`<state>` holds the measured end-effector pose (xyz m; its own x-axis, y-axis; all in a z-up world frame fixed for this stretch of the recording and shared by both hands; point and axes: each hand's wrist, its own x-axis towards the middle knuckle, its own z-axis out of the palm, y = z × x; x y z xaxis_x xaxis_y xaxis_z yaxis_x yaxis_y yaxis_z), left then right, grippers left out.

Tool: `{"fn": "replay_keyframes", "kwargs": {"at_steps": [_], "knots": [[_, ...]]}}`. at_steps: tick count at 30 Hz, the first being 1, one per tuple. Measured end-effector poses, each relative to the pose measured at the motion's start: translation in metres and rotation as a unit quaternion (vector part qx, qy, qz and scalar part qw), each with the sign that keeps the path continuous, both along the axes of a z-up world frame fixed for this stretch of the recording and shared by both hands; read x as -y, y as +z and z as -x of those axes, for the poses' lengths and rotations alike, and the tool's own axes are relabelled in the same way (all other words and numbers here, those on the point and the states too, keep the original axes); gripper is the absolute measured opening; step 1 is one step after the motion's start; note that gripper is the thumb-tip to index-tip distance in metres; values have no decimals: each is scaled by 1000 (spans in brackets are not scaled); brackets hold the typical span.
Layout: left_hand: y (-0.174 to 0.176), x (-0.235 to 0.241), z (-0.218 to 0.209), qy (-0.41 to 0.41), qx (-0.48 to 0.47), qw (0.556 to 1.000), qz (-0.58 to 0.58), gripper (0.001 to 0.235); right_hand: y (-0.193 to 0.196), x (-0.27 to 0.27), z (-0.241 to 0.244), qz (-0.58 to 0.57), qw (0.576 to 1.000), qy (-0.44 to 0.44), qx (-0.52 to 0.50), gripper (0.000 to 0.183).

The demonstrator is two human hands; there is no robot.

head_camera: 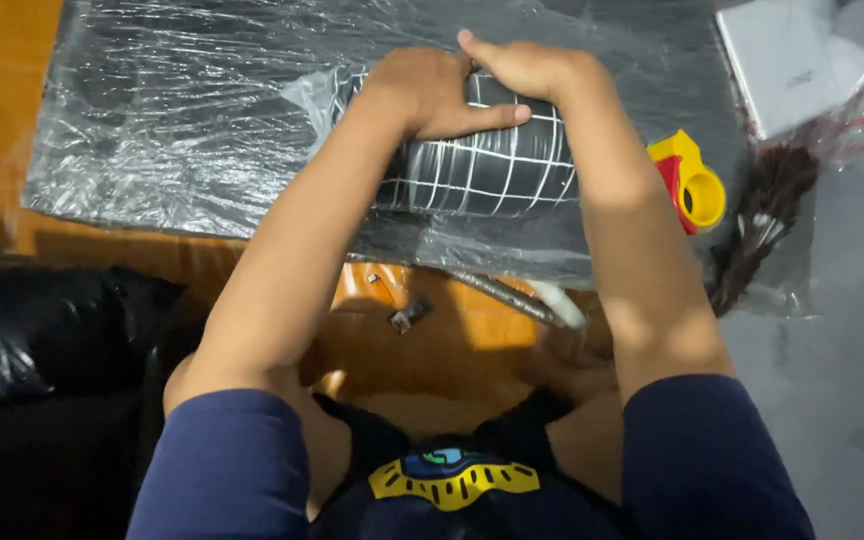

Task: The person sits on the floor and wraps a cylindrical object with a white net and clear plastic. They use a tape dispenser to apply tape to the netting and plastic, then adjust the wrapped item. Finally, they reach into a nearby box and remove a black object.

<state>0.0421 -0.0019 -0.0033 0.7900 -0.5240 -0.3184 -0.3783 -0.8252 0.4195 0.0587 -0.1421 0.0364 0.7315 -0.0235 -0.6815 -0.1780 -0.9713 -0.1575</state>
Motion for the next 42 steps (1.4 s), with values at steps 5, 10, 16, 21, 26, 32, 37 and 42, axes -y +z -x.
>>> {"fn": "replay_keyframes", "kwargs": {"at_steps": [5, 10, 16, 21, 26, 32, 37, 42], "knots": [[-2, -1, -18, 40, -10, 999, 36, 120, -34, 16, -40, -22, 1000, -4, -18, 76], [-11, -2, -37, 55, -74, 994, 58, 121, -37, 14, -52, -18, 999, -9, -29, 91], [-8, 1, -34, 53, -91, 994, 17, 115, -36, 13, -46, -17, 999, -13, -45, 92], [-16, 3, -28, 46, -58, 997, -14, 116, -17, 2, -28, 8, 999, -27, -46, 81], [-10, 0, -19, 50, -63, 997, -6, 113, -11, -2, -21, 19, 999, -7, -43, 90], [-6, -5, 3, 55, -32, 998, 19, 109, -24, -1, -17, 27, 999, 9, -34, 96], [-21, -8, 18, 39, 7, 999, 31, 118, -18, -5, 0, 26, 999, 28, -7, 89], [-40, -10, 40, 36, 122, 990, 68, 119, -26, 1, 16, -4, 990, 135, 38, 78]]}}
